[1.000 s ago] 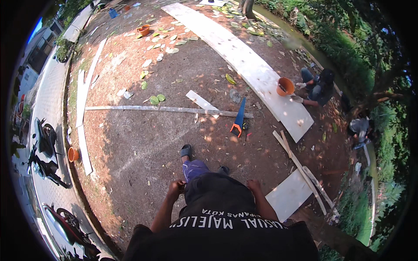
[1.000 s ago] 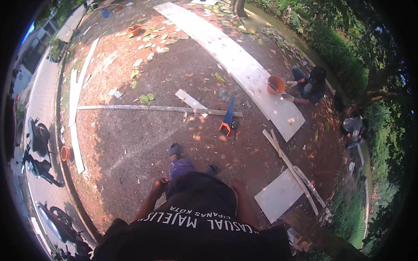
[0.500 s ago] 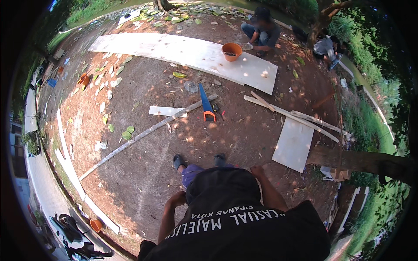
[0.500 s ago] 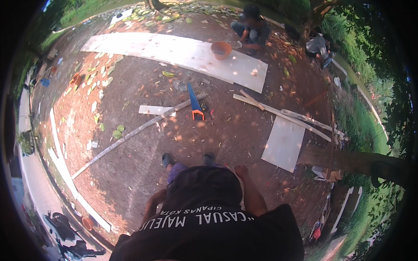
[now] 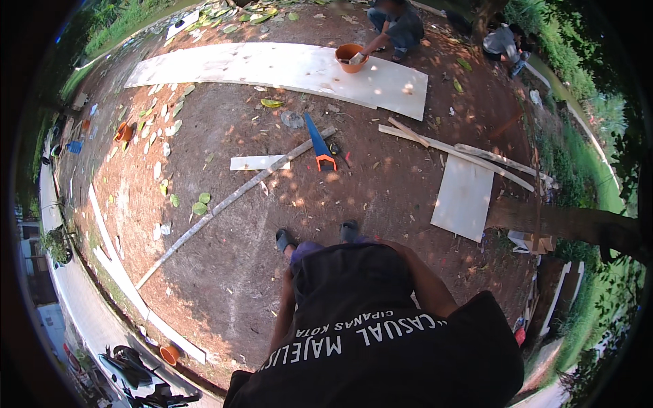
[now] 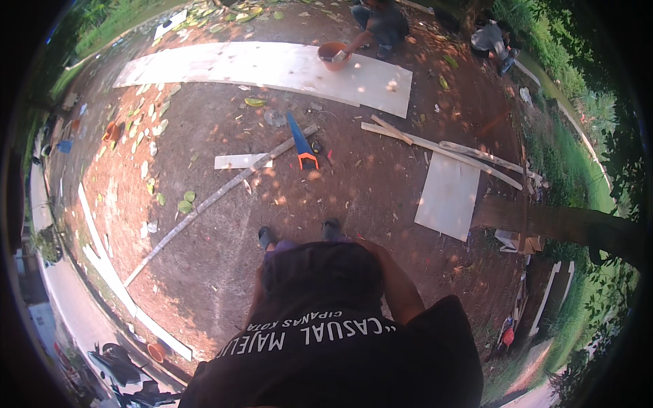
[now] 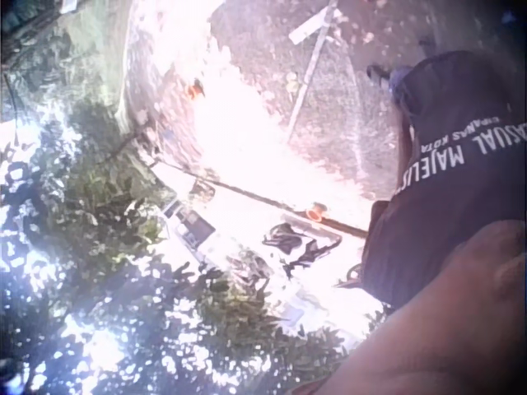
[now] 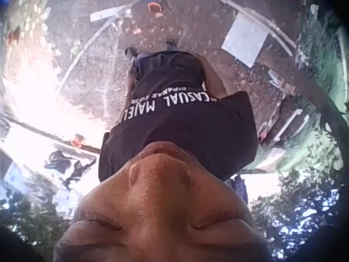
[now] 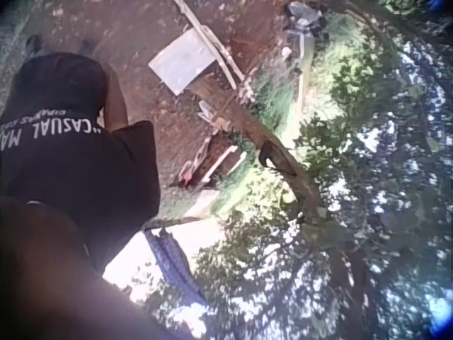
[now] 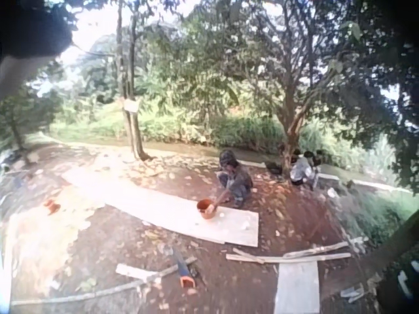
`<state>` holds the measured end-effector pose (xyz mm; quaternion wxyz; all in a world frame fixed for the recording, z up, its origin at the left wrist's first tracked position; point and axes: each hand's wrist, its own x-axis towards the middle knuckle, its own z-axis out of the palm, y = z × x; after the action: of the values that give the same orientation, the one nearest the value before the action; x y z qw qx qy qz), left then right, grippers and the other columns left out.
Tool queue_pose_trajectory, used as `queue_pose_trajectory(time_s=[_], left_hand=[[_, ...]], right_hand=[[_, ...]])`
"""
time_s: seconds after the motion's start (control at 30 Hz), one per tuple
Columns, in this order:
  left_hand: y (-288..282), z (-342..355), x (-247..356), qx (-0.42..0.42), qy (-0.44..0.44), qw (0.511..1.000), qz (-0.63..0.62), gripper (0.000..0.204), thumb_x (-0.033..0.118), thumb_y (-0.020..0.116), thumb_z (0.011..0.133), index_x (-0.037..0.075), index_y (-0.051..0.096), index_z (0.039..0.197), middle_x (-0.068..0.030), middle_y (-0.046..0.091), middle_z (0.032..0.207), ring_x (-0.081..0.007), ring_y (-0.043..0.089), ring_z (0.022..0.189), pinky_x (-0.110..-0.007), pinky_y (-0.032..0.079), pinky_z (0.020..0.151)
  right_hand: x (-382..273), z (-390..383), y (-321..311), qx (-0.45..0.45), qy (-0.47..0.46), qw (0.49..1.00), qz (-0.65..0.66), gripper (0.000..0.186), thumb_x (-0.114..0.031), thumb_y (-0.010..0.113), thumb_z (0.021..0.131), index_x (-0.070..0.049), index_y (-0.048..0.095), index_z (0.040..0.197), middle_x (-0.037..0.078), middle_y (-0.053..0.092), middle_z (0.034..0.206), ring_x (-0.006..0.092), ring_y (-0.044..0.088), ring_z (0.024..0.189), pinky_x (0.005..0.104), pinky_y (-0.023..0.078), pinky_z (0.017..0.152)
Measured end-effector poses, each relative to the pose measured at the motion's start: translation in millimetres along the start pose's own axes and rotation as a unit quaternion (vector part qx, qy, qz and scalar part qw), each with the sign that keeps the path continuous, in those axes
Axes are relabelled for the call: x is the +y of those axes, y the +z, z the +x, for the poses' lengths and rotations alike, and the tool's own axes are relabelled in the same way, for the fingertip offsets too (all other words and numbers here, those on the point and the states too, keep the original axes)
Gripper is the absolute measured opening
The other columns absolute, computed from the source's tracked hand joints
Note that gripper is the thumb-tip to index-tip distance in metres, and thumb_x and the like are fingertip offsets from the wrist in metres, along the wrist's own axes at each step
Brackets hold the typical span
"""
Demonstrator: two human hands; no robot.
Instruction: The person measures a wooden plank with a tape measure, marks it, and then uses a hand saw to cut the plank. The person also marks a larger board with a pencil.
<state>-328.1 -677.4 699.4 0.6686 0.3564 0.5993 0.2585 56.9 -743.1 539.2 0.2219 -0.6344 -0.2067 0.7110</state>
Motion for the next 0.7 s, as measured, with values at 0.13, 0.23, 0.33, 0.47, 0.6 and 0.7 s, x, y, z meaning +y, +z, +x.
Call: queue_pose_trajectory(time_s=[0.13,0.23,0.33,0.47,0.6,0.7], left_hand=[[-0.8,3.7,0.1,0.03,0.024,0.997,0.07,0.028,0.015,0.061,0.095,-0.002,0.068,0.116,-0.0116,0.072,0.107,-0.0192,0.069,0.091,-0.033,0.055,0.081],[0.8,12.0,4.1,-0.011,0.034,0.99,0.138,0.029,0.016,0.061,0.094,-0.002,0.068,0.116,-0.0118,0.072,0.106,-0.0196,0.069,0.091,-0.034,0.055,0.081],[-8.8,16.5,7.9,-0.037,0.039,0.974,0.222,0.029,0.017,0.061,0.094,-0.001,0.068,0.115,-0.0119,0.072,0.106,-0.02,0.069,0.091,-0.034,0.055,0.081],[-4.9,30.6,15.8,-0.084,0.058,0.941,0.321,0.03,0.019,0.061,0.094,-0.001,0.068,0.115,-0.012,0.072,0.106,-0.0205,0.069,0.091,-0.034,0.055,0.081],[19.1,54.9,25.8,-0.14,0.092,0.901,0.4,0.031,0.021,0.061,0.094,-0.001,0.068,0.114,-0.0122,0.072,0.105,-0.021,0.069,0.091,-0.035,0.055,0.081],[29.1,70.1,31.9,-0.16,0.109,0.873,0.448,0.031,0.022,0.061,0.094,-0.001,0.068,0.114,-0.0123,0.072,0.105,-0.0213,0.069,0.091,-0.035,0.055,0.081]], right_hand=[[-11.5,29.4,5.1,-0.003,0.014,0.998,-0.061,0.057,-0.053,0.056,0.094,-0.009,0.068,0.129,0.013,0.069,0.126,0.0262,0.061,0.121,0.0403,0.043,0.106],[18.0,49.6,-2.6,-0.097,-0.057,0.983,-0.145,0.058,-0.054,0.056,0.094,-0.01,0.066,0.132,0.012,0.067,0.13,0.0247,0.057,0.126,0.0402,0.039,0.11],[-0.4,37.3,2.1,-0.077,-0.025,0.98,-0.179,0.059,-0.053,0.056,0.096,-0.009,0.064,0.135,0.013,0.059,0.142,0.0263,0.051,0.135,0.0385,0.037,0.113],[-11.5,-0.1,-1.8,0.074,-0.04,0.968,-0.238,0.054,-0.049,0.058,0.094,-0.01,0.067,0.13,0.016,0.064,0.135,0.0297,0.06,0.125,0.0375,0.045,0.106],[49.7,-1.4,-29.5,0.196,-0.051,0.935,-0.292,0.04,-0.041,0.061,0.089,-0.011,0.074,0.111,0.019,0.072,0.11,0.0333,0.07,0.104,0.0398,0.053,0.092],[82.9,-9.4,-35.2,0.186,-0.07,0.909,-0.366,0.037,-0.041,0.06,0.086,-0.011,0.076,0.103,0.021,0.072,0.104,0.0357,0.07,0.1,0.0428,0.054,0.089]])
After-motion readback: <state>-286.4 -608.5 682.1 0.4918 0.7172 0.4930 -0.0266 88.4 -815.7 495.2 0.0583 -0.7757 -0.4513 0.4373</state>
